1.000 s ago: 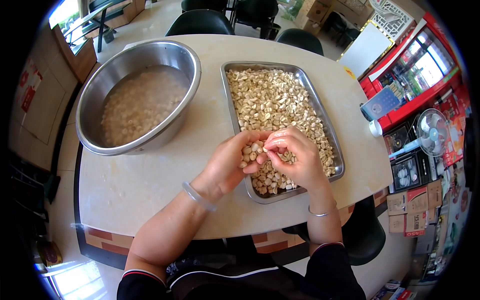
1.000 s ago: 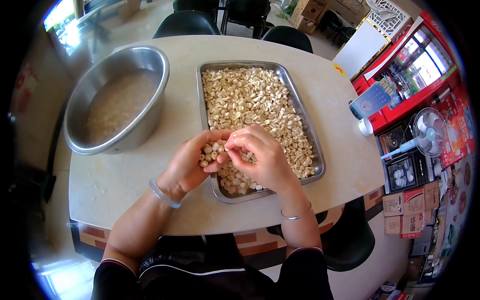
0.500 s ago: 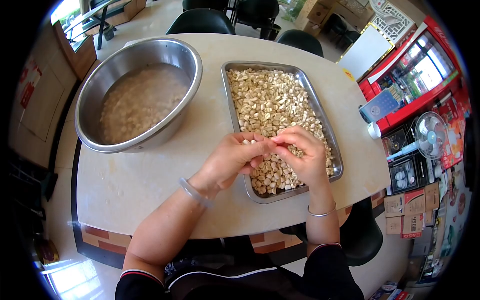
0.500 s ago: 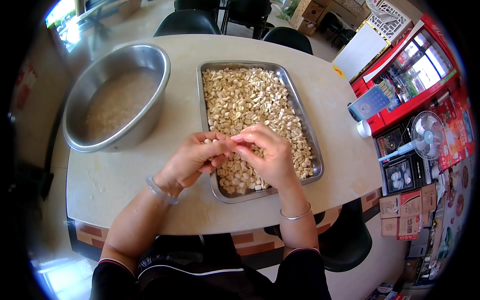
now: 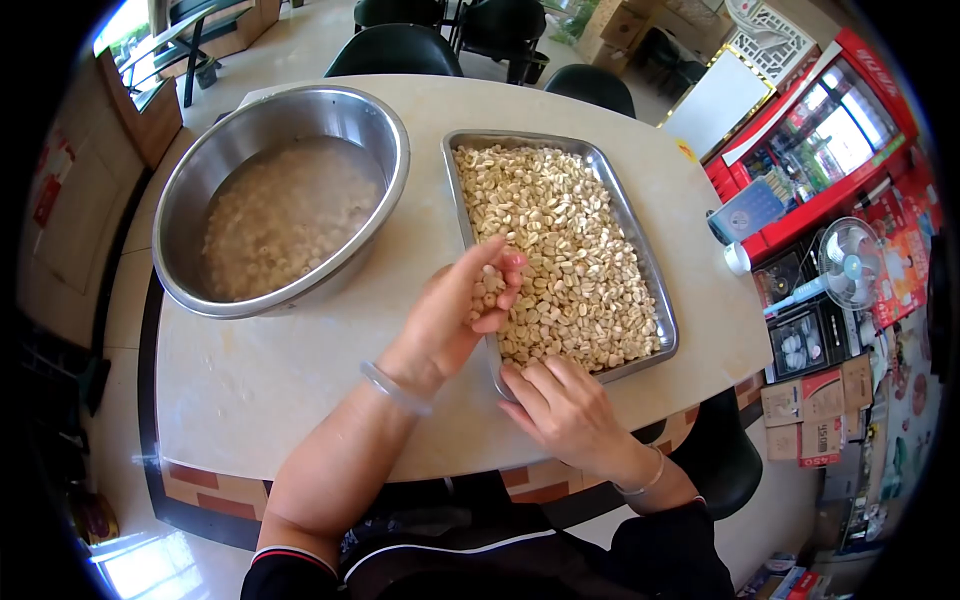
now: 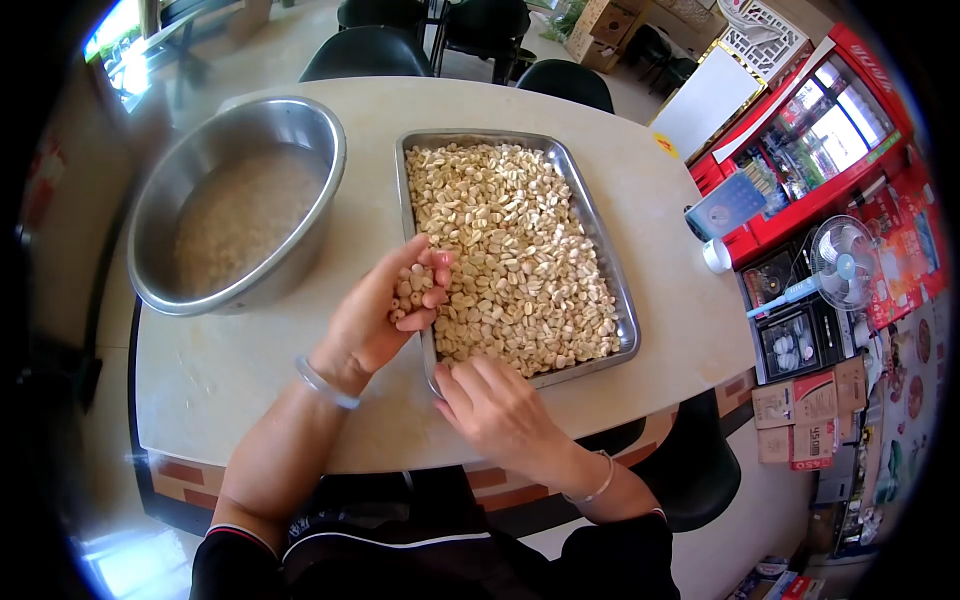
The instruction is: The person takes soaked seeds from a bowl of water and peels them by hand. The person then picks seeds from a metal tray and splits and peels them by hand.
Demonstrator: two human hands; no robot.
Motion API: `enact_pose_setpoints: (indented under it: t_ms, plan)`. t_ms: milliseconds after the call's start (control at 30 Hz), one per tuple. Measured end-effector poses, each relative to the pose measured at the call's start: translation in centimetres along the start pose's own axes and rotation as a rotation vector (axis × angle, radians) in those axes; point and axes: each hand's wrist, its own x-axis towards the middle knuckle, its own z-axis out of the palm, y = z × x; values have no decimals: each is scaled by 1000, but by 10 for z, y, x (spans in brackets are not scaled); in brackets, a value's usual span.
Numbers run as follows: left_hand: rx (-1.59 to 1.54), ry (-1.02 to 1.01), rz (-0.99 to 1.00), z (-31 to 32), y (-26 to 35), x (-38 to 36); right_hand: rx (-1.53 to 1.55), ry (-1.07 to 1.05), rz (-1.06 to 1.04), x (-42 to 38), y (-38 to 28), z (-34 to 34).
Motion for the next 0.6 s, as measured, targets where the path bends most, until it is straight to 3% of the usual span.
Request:
enact_pose_setpoints:
  t_ms: [133,167,467,533,600]
  plan:
    - [-220,-27,-74,6,18,-4,-2,119,-122,13,-8,31]
    - [-251,-128,-59,-4,17,2,21,147,-162,23,-8,34]
    - [-97,-82,77,6,27,6,162,177,-351,58,-12,44]
    - [4,-40,90,-3,31,2,553,-56,-320,68,10,14]
    - [75,-27,91,-10,30,-3,736,94,-89,69,46,-8]
